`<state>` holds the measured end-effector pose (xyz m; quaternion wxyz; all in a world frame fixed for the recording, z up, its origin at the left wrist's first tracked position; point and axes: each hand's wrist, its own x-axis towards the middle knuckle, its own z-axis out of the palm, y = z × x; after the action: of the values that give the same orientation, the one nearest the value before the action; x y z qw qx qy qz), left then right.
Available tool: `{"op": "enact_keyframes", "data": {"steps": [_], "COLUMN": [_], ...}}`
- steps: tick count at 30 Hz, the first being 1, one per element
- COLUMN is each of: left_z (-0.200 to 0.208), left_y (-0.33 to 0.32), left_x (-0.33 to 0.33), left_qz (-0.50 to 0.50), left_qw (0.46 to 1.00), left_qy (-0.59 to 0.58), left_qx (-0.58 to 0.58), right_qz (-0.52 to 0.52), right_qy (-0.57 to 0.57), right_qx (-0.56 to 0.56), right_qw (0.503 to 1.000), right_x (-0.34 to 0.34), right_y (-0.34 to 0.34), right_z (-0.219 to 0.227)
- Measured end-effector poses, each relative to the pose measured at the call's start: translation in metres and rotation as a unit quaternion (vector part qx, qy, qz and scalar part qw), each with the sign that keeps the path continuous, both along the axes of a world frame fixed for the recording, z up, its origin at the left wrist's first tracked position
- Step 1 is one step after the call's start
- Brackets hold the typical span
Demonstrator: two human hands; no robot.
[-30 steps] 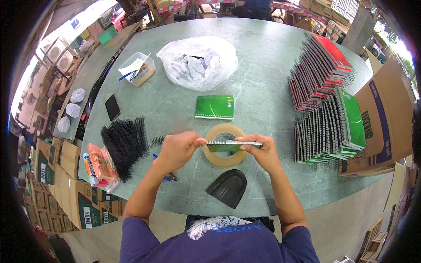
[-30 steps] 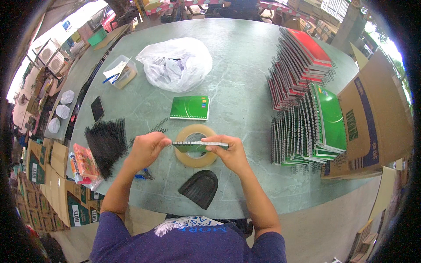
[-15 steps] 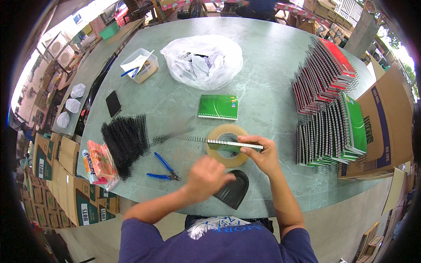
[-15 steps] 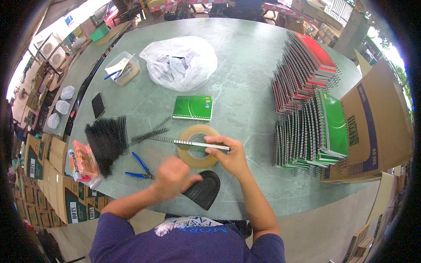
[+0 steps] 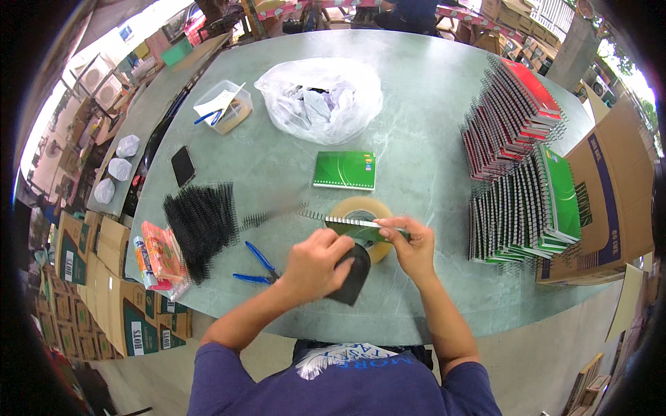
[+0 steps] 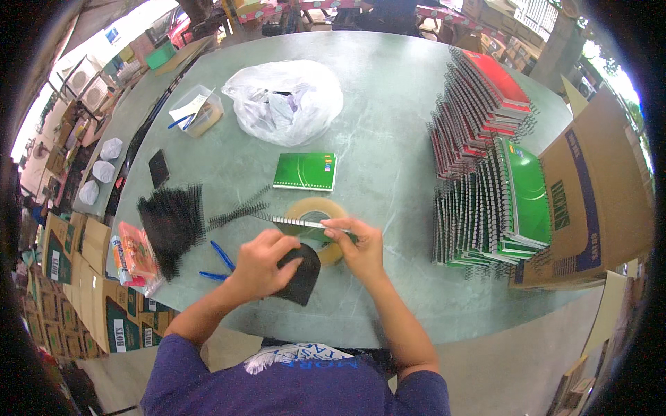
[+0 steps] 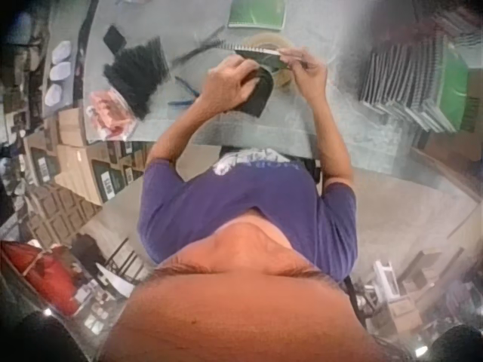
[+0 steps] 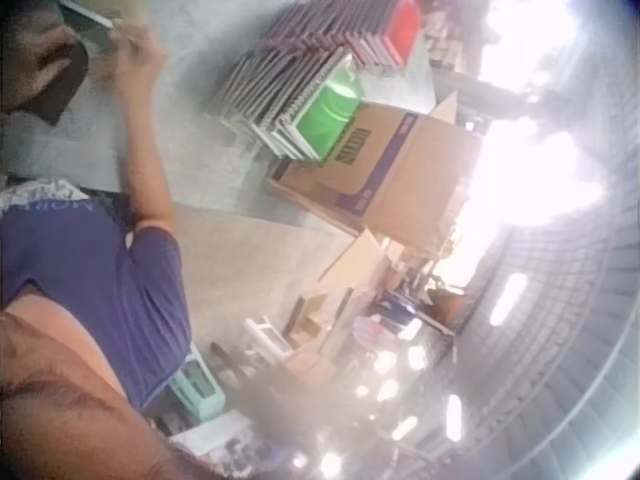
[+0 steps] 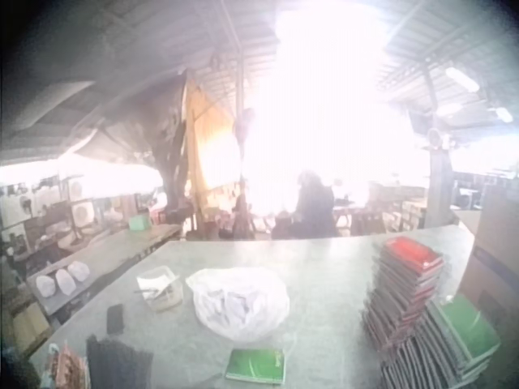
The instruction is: The person threads a metal spiral coil through the pre-punched holes of a green notebook cover and its pages by hand, using a roll of tape as a stand. After threading the coil, the person uses blue pliers to trim the ends and places the finished notebook onto a stack.
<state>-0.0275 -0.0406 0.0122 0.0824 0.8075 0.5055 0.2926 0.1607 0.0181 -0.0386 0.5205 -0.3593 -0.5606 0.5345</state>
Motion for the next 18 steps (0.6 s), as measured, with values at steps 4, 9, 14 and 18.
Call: {"op": "enact_keyframes", "data": {"steps": [4, 9, 14, 18], "left_z": [0.012, 0.001, 0.006, 0.024], "left_y": [0.013, 0.000, 0.017, 0.016], "left_x": [-0.002, 0.014, 0.014, 0.018], "left_qz": [0.074, -0.047, 0.027, 0.025], "left_qw": [0.986, 0.998, 0.998, 0.991], "left_qy": [-0.108, -0.030, -0.048, -0.101], "left_qx": [0.103, -0.030, 0.018, 0.080], "right_qz": [-0.009, -0.014, -0.022, -0.001], "right_qy": [-0.024, -0.020, -0.002, 0.011], "right_qx": [0.030, 0.043, 0.047, 0.027], "right_qw": [0.999, 0.999, 0.999, 1.000], "right_x": [0.004, 0.002, 0.001, 0.011], "right_y": [-0.009, -0.008, -0.008, -0.012], "right_z": [-0.007, -0.002, -0.008, 0.000]}}
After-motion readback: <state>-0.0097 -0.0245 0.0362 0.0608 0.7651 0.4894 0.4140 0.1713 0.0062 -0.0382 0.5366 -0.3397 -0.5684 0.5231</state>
